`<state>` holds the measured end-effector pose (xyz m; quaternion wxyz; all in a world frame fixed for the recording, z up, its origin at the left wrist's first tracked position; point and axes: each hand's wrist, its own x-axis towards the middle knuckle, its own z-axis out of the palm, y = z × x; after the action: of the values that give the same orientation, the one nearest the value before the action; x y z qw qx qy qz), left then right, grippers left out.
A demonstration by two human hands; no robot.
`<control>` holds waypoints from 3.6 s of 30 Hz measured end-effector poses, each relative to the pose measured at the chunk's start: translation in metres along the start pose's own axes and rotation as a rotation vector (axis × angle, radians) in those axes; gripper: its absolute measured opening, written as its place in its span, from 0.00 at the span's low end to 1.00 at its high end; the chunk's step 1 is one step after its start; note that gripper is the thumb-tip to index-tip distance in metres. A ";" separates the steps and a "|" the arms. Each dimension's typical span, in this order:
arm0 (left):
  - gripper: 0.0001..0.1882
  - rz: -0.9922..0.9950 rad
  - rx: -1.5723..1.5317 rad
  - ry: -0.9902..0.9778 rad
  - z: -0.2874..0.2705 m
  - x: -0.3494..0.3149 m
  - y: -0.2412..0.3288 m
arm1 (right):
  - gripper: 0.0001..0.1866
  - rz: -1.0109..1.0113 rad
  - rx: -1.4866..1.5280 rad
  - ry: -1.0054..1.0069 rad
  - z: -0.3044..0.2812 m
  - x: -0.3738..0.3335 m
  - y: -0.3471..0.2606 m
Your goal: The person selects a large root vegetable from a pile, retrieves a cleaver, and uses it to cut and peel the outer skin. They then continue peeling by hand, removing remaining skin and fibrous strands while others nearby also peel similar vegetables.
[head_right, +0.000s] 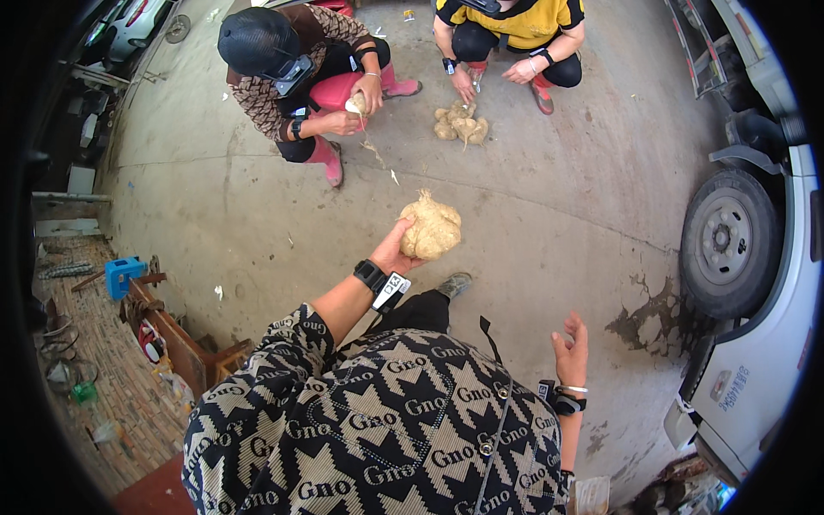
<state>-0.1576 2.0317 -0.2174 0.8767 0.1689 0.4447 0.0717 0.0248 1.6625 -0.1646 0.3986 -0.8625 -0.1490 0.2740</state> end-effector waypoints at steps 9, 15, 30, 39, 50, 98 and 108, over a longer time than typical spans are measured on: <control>0.33 -0.040 0.026 0.008 0.001 0.017 -0.002 | 0.28 0.093 -0.055 -0.029 -0.010 -0.003 0.004; 0.33 -0.041 0.052 -0.016 0.006 0.026 -0.003 | 0.15 0.212 -0.052 0.002 -0.026 -0.018 0.020; 0.33 0.016 0.172 -0.043 0.036 0.010 -0.028 | 0.16 0.074 0.151 0.154 -0.033 -0.032 0.029; 0.33 0.022 0.134 -0.031 0.014 0.008 -0.032 | 0.06 0.026 0.186 0.093 -0.027 -0.030 0.034; 0.34 0.008 0.114 -0.056 0.000 0.009 -0.020 | 0.16 -0.022 0.089 0.289 -0.023 -0.036 0.009; 0.39 -1.258 0.778 -1.225 0.304 -0.237 -0.533 | 0.29 -0.459 1.926 0.909 -0.155 -0.335 0.225; 0.40 -1.586 0.736 -1.227 0.395 -0.215 -0.672 | 0.13 -0.135 0.954 1.656 -0.271 -0.340 0.328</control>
<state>0.0162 1.2536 -0.0807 0.6420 0.0931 -0.0954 -0.7550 -0.0764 1.1274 -0.1523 0.7017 -0.5189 0.2580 -0.4143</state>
